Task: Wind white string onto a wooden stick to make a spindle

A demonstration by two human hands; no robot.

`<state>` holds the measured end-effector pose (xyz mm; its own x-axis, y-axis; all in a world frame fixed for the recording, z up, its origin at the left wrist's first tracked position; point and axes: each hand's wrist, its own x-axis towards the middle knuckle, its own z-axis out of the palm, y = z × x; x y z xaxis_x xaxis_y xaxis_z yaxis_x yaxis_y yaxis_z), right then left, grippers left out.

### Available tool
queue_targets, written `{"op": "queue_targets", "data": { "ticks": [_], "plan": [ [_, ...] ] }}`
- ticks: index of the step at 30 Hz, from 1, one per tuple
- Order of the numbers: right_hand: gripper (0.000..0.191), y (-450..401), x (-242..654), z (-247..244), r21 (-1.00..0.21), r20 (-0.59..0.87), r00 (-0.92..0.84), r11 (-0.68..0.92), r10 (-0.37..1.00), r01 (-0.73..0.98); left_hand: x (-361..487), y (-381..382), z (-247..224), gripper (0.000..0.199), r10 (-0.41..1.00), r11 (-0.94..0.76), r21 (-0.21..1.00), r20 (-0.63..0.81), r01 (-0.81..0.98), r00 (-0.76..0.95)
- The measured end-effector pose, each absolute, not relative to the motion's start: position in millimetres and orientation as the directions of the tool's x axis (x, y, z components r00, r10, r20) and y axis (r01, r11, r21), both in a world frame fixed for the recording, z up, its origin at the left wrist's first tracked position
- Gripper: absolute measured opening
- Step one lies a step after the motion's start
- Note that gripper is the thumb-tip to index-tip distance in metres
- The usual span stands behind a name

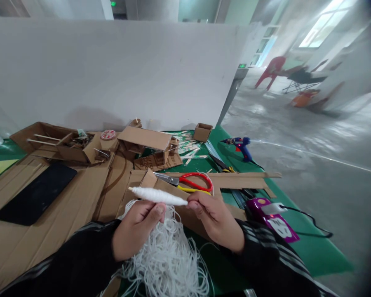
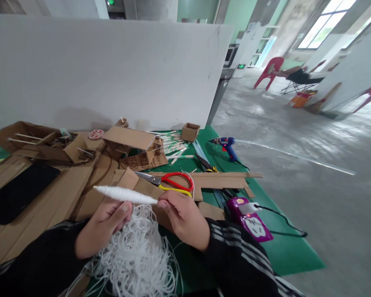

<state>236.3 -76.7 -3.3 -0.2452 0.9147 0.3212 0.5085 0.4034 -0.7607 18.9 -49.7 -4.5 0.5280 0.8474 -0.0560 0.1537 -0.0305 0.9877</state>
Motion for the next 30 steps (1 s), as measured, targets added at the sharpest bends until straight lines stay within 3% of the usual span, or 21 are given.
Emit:
{"op": "queue_targets", "data": {
  "ticks": [4,8,10,17,26,30],
  "plan": [
    [0.037,-81,239,-4,-0.787,0.284,-0.276,0.388,0.918,0.480,20,-49,-6,0.041,0.867,-0.012,0.993,-0.048,0.119,0.495],
    [0.028,-87,240,-4,-0.922,0.153,-0.290,0.241,0.945,0.301,20,-50,-6,0.034,0.875,-0.052,0.992,-0.008,0.111,0.485],
    [0.024,-88,241,-5,-0.935,0.133,-0.280,0.214,0.951,0.283,19,-50,-5,0.032,0.875,-0.054,0.990,-0.017,0.133,0.483],
    [0.016,-76,240,-1,-0.703,0.382,-0.325,0.501,0.865,0.505,20,-48,-1,0.028,0.866,-0.158,0.964,0.031,0.214,0.500],
    [0.005,-85,240,-10,-0.749,0.293,-0.282,0.403,0.914,0.526,20,-48,-4,0.034,0.900,-0.088,0.966,-0.028,0.245,0.435],
    [0.009,-79,241,-10,-0.666,0.382,-0.340,0.511,0.859,0.543,20,-49,-4,0.033,0.892,-0.123,0.957,-0.009,0.262,0.452]
  ]
}}
